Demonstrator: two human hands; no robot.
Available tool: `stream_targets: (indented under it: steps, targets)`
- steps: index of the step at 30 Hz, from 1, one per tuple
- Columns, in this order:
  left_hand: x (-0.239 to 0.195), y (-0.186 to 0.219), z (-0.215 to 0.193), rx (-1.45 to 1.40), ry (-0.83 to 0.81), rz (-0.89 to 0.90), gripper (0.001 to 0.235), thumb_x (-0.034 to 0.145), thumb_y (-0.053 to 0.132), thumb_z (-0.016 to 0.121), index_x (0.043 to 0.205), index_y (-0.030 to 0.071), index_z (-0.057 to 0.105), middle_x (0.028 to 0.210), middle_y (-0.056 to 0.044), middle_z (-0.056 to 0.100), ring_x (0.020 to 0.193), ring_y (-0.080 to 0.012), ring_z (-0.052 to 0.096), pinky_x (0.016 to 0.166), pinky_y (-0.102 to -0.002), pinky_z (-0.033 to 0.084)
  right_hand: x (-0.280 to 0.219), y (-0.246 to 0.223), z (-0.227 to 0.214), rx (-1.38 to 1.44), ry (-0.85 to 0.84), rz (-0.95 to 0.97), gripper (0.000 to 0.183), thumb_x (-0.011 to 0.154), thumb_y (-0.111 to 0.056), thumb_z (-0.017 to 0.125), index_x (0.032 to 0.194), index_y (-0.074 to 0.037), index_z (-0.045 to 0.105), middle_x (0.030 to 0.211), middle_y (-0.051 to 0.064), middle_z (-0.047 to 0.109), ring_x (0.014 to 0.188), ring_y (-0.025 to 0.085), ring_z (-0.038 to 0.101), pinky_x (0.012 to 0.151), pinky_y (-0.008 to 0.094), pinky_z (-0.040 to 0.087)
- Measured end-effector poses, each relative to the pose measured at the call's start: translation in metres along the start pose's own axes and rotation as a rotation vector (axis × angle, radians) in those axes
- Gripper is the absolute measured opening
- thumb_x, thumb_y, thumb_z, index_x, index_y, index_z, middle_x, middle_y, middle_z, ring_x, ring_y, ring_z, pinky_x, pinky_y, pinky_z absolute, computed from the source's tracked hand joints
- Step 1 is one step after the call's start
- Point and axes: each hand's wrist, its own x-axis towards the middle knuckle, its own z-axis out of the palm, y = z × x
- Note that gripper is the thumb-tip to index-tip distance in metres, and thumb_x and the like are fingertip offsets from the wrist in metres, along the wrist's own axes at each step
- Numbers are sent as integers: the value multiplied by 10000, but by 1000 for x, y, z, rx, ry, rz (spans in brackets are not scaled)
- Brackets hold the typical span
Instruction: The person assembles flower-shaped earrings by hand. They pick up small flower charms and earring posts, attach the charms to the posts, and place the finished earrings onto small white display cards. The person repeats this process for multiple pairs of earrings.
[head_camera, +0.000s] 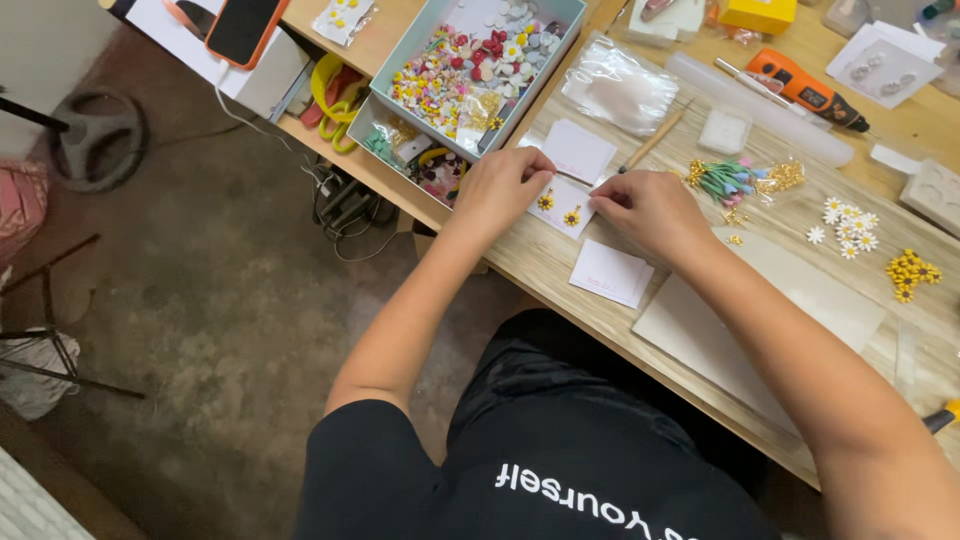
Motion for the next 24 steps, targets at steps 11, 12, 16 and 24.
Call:
stream_targets:
  steps: [11, 12, 16, 24]
  targets:
    - [8, -18, 18, 129, 79, 59, 123, 924, 275, 645, 1004, 230, 727, 888, -3, 715, 965, -255, 711, 829, -438, 580, 5, -6, 8, -41, 73, 0, 179, 911, -303, 739, 1002, -165, 805, 825, 67, 737, 881, 321, 731, 784, 422, 561]
    - [5, -14, 13, 153, 83, 66, 128, 931, 267, 641, 1017, 220, 724, 907, -25, 710, 967, -279, 714, 831, -456, 587, 5, -6, 8, -29, 89, -13, 168, 903, -295, 740, 1000, -171, 799, 810, 68, 720, 864, 322, 723, 773, 428, 558]
    - [-4, 1, 4, 186, 113, 85, 173, 935, 259, 648, 1087, 207, 713, 959, -56, 683, 974, -316, 711, 830, -477, 586, -4, 5, 4, -28, 129, -6, 177, 916, -283, 734, 1059, -195, 790, 826, 52, 701, 871, 303, 714, 786, 430, 560]
    - [-14, 20, 15, 134, 160, 371, 114, 938, 210, 682, 1045, 192, 716, 919, -67, 658, 943, -343, 699, 821, -464, 569, -34, 40, -14, 64, 213, -91, 139, 943, -216, 737, 1056, -143, 773, 818, 76, 671, 727, 270, 649, 710, 414, 531]
